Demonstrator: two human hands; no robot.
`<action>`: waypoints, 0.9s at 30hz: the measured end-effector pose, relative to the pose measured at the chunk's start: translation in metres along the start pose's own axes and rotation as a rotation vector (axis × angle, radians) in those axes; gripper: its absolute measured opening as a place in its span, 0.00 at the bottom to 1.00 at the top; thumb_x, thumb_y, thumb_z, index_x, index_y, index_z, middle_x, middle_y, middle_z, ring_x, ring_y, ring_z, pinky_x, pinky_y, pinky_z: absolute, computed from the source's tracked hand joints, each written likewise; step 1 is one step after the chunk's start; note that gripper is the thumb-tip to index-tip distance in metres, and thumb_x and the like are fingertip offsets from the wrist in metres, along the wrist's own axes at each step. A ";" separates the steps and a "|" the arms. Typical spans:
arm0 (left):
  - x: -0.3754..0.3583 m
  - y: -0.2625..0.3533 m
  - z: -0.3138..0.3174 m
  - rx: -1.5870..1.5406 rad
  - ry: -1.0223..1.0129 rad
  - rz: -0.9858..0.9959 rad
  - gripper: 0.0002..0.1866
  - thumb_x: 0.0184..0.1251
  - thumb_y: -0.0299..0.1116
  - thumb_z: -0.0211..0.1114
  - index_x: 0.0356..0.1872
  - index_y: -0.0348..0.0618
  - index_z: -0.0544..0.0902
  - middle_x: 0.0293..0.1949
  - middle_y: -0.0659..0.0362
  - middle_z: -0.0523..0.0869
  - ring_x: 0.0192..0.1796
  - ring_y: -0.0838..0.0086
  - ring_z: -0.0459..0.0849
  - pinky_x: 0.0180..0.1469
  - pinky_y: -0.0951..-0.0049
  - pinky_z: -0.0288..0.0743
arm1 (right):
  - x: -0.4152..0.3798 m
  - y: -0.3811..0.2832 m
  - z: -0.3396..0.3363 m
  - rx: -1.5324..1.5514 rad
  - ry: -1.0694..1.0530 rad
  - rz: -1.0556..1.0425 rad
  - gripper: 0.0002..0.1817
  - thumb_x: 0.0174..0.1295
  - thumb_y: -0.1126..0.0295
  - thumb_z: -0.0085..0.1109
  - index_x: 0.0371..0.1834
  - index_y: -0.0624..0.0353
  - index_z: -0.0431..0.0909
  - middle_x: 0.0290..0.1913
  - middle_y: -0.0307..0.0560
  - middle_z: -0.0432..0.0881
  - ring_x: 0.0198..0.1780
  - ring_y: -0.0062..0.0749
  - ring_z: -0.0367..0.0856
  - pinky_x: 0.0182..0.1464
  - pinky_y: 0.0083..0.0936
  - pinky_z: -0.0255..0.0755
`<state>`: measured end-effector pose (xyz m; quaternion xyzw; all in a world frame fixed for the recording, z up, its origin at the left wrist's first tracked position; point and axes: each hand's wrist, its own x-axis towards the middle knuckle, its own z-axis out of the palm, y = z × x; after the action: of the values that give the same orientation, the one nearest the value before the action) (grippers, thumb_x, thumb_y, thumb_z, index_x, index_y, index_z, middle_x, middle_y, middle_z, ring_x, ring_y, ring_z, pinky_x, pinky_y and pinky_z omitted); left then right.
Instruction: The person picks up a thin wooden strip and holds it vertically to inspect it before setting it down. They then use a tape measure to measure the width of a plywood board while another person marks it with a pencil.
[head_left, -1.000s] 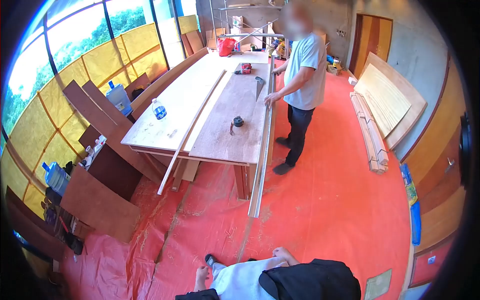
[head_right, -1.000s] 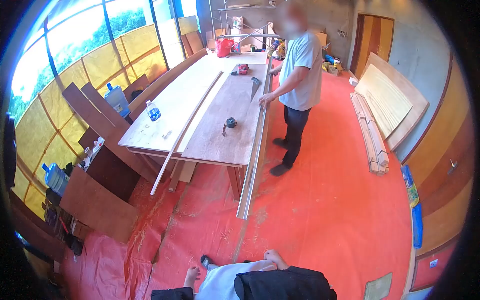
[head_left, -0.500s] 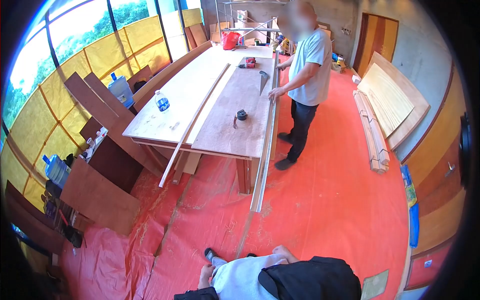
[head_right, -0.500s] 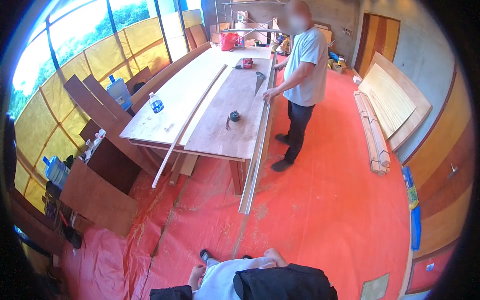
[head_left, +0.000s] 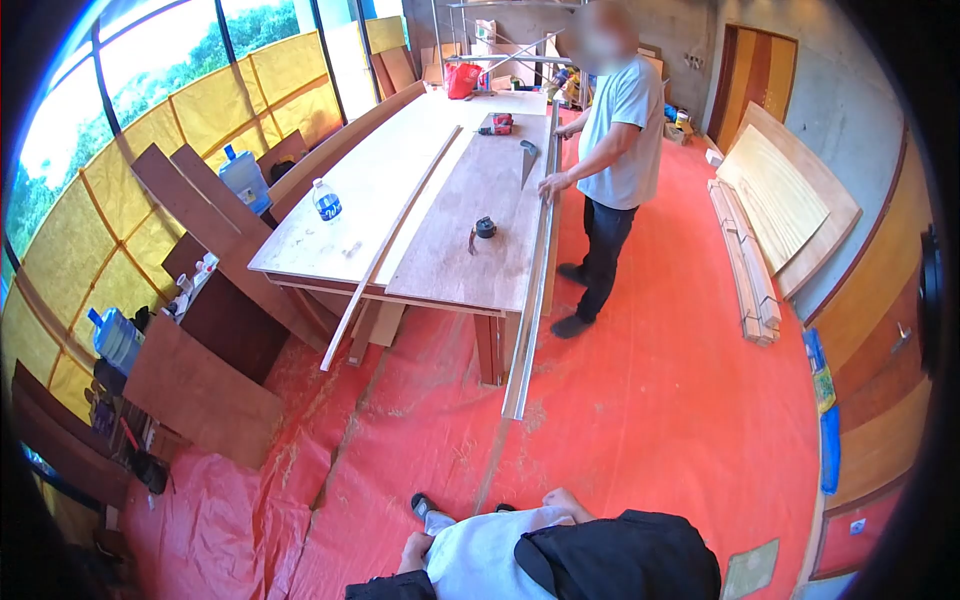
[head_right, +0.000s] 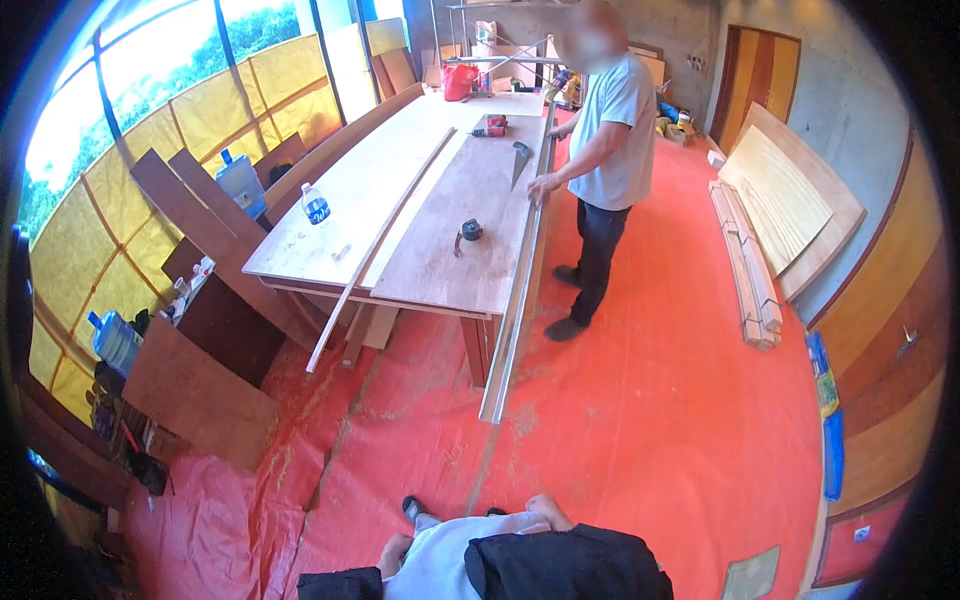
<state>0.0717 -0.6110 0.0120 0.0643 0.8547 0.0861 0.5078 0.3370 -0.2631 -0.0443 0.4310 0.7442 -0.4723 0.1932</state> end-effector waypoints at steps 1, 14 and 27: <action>-0.002 0.002 -0.003 -0.005 -0.021 -0.013 0.28 0.54 0.55 0.68 0.49 0.43 0.87 0.46 0.47 0.88 0.48 0.60 0.88 0.48 0.63 0.80 | -0.001 0.003 0.001 0.035 0.035 -0.025 0.11 0.54 0.60 0.61 0.33 0.52 0.88 0.35 0.47 0.88 0.39 0.32 0.87 0.43 0.33 0.78; -0.024 0.009 -0.004 -0.139 0.066 0.114 0.22 0.57 0.47 0.69 0.48 0.43 0.87 0.44 0.49 0.89 0.48 0.61 0.88 0.49 0.65 0.80 | -0.012 0.004 -0.001 0.104 0.035 0.032 0.12 0.55 0.60 0.64 0.38 0.51 0.89 0.36 0.45 0.89 0.41 0.30 0.88 0.45 0.30 0.79; -0.009 0.002 0.004 -0.162 0.064 0.087 0.20 0.59 0.44 0.68 0.49 0.44 0.87 0.47 0.48 0.88 0.51 0.61 0.87 0.52 0.64 0.79 | -0.028 -0.008 -0.009 0.140 0.043 0.102 0.13 0.55 0.59 0.65 0.41 0.50 0.89 0.40 0.44 0.89 0.45 0.31 0.87 0.47 0.31 0.78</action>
<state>0.0795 -0.6109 0.0182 0.0571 0.8571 0.1789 0.4797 0.3471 -0.2700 -0.0160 0.4908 0.6904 -0.5033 0.1706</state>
